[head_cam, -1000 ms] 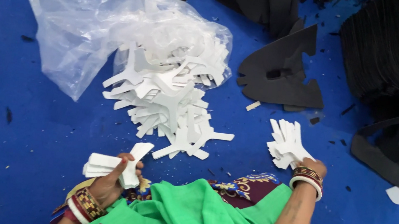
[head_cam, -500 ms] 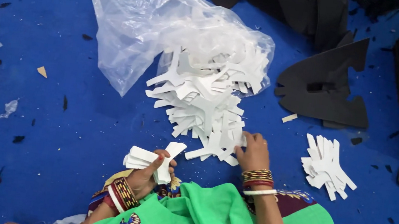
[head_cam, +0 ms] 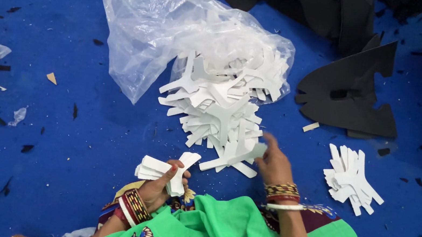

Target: The person sorts and stacks white Y-shaped shoe components on the floor.

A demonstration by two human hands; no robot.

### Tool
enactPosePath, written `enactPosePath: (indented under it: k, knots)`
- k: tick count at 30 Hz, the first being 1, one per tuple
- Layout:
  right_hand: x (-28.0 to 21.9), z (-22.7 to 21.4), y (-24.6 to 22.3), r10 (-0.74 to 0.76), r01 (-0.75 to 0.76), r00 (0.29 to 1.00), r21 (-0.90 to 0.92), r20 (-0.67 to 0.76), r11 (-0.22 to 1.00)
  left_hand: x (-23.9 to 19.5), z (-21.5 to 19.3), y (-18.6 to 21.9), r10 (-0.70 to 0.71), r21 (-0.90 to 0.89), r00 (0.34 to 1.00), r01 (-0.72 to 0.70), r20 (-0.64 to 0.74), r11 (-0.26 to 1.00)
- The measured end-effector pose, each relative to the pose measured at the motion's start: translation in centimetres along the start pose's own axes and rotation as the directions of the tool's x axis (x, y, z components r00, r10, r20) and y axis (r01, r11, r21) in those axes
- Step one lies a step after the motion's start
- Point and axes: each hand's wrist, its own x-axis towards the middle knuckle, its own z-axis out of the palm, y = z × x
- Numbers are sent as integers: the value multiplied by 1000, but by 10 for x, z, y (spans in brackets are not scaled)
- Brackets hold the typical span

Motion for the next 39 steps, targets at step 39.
enactPosePath:
  k: [39]
  knots:
    - [-32,36,-92,-522,624,776,311,-353,717,-4,-2,0,-6,-148,987,31,162,989]
